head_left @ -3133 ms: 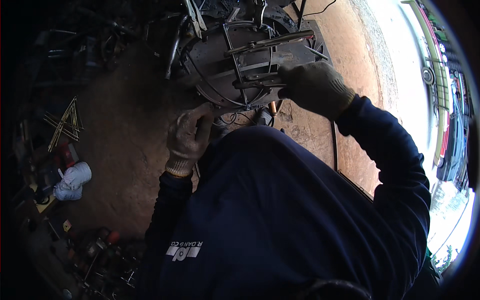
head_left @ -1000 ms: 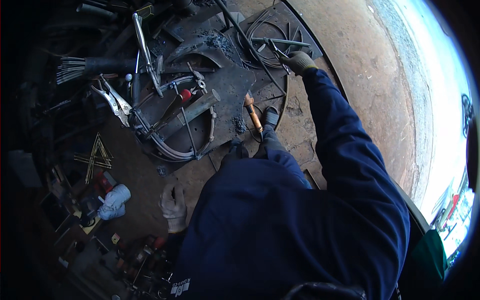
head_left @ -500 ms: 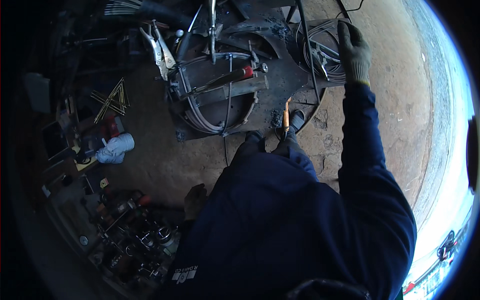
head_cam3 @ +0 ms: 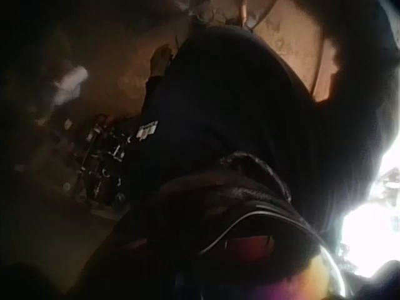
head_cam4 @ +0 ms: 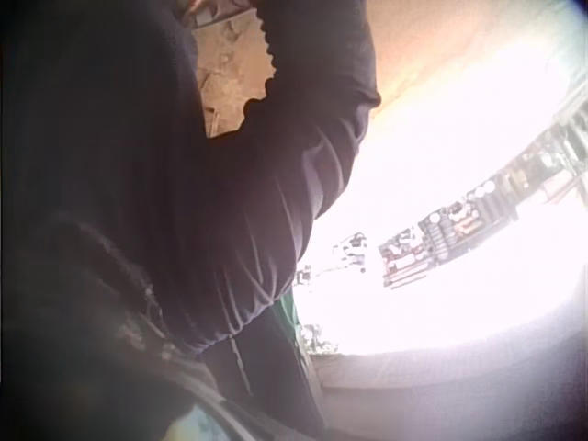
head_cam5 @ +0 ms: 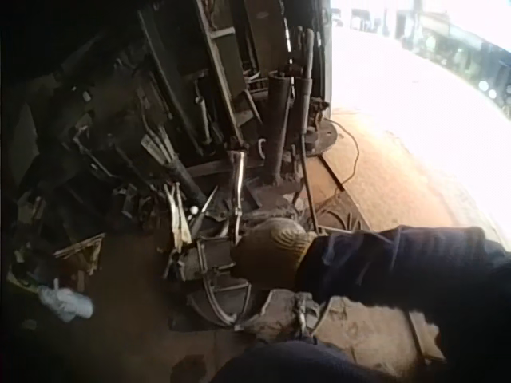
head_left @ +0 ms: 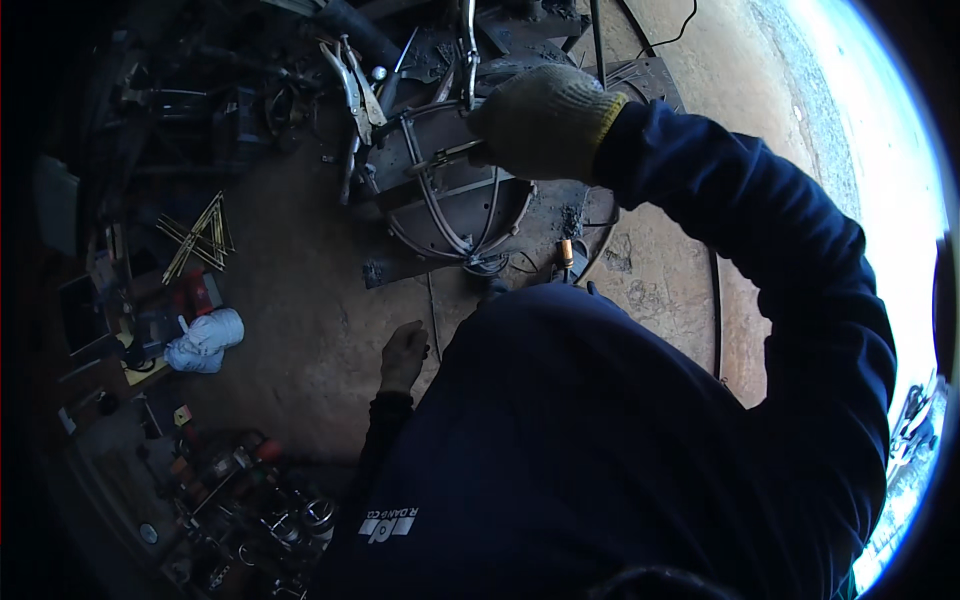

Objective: The person uses a welding tool to fuse together a metal frame secured with several clamps, and then uses a wrench to adjust the assembly.

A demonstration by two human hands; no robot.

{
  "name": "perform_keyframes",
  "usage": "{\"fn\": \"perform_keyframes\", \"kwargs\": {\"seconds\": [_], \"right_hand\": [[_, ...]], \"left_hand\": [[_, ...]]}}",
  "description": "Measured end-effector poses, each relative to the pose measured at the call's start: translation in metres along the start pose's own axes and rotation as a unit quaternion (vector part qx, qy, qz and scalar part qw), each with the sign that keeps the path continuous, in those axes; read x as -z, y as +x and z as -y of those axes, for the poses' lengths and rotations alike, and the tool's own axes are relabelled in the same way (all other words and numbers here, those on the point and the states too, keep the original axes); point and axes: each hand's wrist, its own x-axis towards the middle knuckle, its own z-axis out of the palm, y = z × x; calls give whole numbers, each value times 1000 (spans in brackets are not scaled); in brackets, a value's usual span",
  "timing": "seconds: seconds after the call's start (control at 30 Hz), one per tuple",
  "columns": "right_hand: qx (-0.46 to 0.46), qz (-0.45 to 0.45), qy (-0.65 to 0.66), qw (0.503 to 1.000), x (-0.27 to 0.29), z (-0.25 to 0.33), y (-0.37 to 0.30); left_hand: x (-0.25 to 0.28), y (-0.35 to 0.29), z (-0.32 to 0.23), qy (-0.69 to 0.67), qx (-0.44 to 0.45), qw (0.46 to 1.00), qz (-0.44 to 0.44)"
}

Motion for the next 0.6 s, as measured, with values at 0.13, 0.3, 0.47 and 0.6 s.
{"fn": "perform_keyframes", "kwargs": {"seconds": [0.13, 0.3, 0.47, 0.6], "right_hand": [[47, 65, -134, 988, 20, 16, 14], [132, 6, -296, 946, 34, 32, 35], [15, 2, -275, 961, 17, 11, 39], [-162, 182, -206, 948, 98, 19, 19]], "left_hand": [[-9, -2, 40, 43, 26, 998, 30], [-16, -1, 81, 37, 67, 996, 49], [1, -5, 63, -11, 98, 995, 26], [0, 8, 65, -1, 81, 996, 44]]}}
